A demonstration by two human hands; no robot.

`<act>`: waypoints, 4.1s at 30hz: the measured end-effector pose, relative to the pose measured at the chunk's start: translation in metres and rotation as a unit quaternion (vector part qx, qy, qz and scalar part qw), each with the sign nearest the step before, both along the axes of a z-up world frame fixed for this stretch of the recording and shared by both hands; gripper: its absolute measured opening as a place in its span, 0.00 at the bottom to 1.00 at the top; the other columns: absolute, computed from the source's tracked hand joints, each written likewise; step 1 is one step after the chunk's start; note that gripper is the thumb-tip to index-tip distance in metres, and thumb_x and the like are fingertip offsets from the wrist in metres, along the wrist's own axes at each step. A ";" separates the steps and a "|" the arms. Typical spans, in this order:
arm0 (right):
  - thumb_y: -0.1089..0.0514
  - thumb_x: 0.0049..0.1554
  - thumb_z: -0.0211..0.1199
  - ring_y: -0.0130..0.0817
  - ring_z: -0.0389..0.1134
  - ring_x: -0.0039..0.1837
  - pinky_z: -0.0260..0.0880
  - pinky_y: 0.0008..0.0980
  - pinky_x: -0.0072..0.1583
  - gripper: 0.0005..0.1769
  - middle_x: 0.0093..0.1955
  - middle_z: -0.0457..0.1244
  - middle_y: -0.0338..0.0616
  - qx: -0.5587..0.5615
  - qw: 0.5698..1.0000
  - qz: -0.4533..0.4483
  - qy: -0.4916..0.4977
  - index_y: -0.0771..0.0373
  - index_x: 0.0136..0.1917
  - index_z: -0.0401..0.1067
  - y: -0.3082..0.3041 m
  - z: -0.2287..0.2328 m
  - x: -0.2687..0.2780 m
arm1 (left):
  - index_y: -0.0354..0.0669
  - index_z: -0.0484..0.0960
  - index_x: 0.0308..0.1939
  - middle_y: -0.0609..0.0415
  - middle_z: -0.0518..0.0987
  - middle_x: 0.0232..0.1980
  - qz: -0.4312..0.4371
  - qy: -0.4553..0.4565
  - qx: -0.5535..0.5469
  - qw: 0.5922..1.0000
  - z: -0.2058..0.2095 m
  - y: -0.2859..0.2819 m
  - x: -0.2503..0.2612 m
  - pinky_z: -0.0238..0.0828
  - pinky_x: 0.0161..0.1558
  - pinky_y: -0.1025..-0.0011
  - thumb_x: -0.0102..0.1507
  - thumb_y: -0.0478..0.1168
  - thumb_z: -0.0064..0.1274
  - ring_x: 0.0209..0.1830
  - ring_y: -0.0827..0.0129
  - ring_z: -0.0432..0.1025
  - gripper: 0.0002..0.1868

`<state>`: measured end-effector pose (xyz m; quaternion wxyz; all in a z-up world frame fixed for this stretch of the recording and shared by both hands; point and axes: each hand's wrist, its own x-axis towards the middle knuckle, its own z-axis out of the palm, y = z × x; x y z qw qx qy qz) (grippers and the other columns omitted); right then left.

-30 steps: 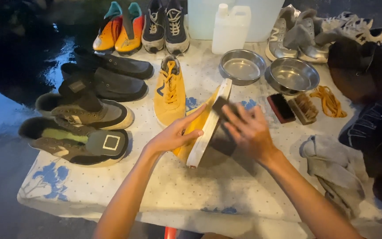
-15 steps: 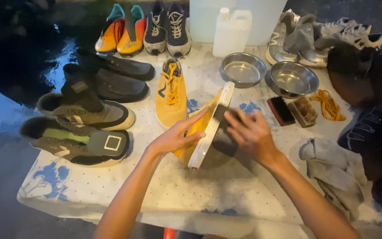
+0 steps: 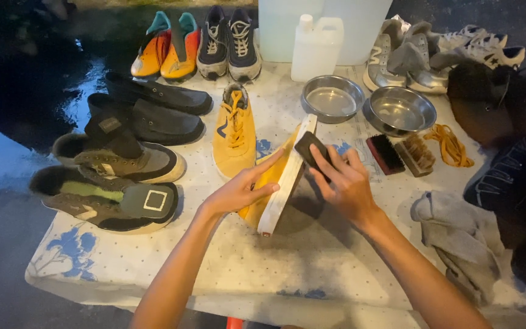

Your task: The person scrubs the white midsole of a yellow high-top sneaker with a small brush, repeatedly dipping the brush into a metal bowl of water. They also wipe the shoe with a cloth. Other shoes and cleaning supplies are visible on the table.

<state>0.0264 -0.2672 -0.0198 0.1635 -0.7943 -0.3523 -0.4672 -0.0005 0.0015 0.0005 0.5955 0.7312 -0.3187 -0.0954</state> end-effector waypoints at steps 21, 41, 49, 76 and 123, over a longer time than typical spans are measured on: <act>0.50 0.61 0.64 0.42 0.64 0.45 0.72 0.33 0.49 0.18 0.56 0.69 0.45 -0.013 0.999 0.038 0.014 0.50 0.64 0.80 -0.005 -0.016 -0.002 | 0.46 0.50 0.81 0.41 0.56 0.81 0.001 -0.018 0.007 1.000 -0.003 -0.003 0.000 0.48 0.75 0.46 0.69 0.36 0.50 0.78 0.43 0.53 0.38; 0.48 0.60 0.62 0.41 0.65 0.42 0.72 0.32 0.43 0.21 0.53 0.69 0.51 -0.033 0.996 0.065 0.056 0.52 0.65 0.78 0.007 -0.017 -0.043 | 0.46 0.49 0.81 0.41 0.50 0.82 -0.019 -0.026 -0.001 0.999 -0.008 0.006 0.003 0.37 0.78 0.49 0.76 0.42 0.29 0.82 0.48 0.44 0.28; 0.49 0.58 0.63 0.41 0.66 0.40 0.71 0.34 0.40 0.21 0.48 0.68 0.57 -0.012 0.990 0.126 0.064 0.57 0.63 0.78 0.016 0.003 -0.051 | 0.48 0.51 0.80 0.44 0.52 0.82 -0.016 -0.029 -0.007 0.999 -0.013 0.005 0.002 0.39 0.78 0.50 0.76 0.42 0.32 0.82 0.50 0.46 0.28; 0.46 0.59 0.59 0.34 0.64 0.41 0.72 0.31 0.43 0.21 0.55 0.70 0.49 -0.076 0.985 0.152 -0.007 0.48 0.63 0.79 0.022 -0.012 -0.066 | 0.50 0.51 0.81 0.39 0.59 0.79 0.001 -0.018 0.037 0.999 -0.005 0.010 -0.001 0.51 0.74 0.46 0.76 0.46 0.32 0.76 0.41 0.58 0.29; 0.64 0.56 0.70 0.63 0.67 0.65 0.68 0.57 0.64 0.29 0.65 0.66 0.67 -0.165 0.851 -0.150 0.476 0.68 0.70 0.72 -0.013 0.039 0.232 | 0.63 0.55 0.81 0.42 0.75 0.19 0.024 0.067 0.146 0.987 0.006 0.015 0.011 0.72 0.31 0.70 0.71 0.53 0.34 0.16 0.59 0.65 0.32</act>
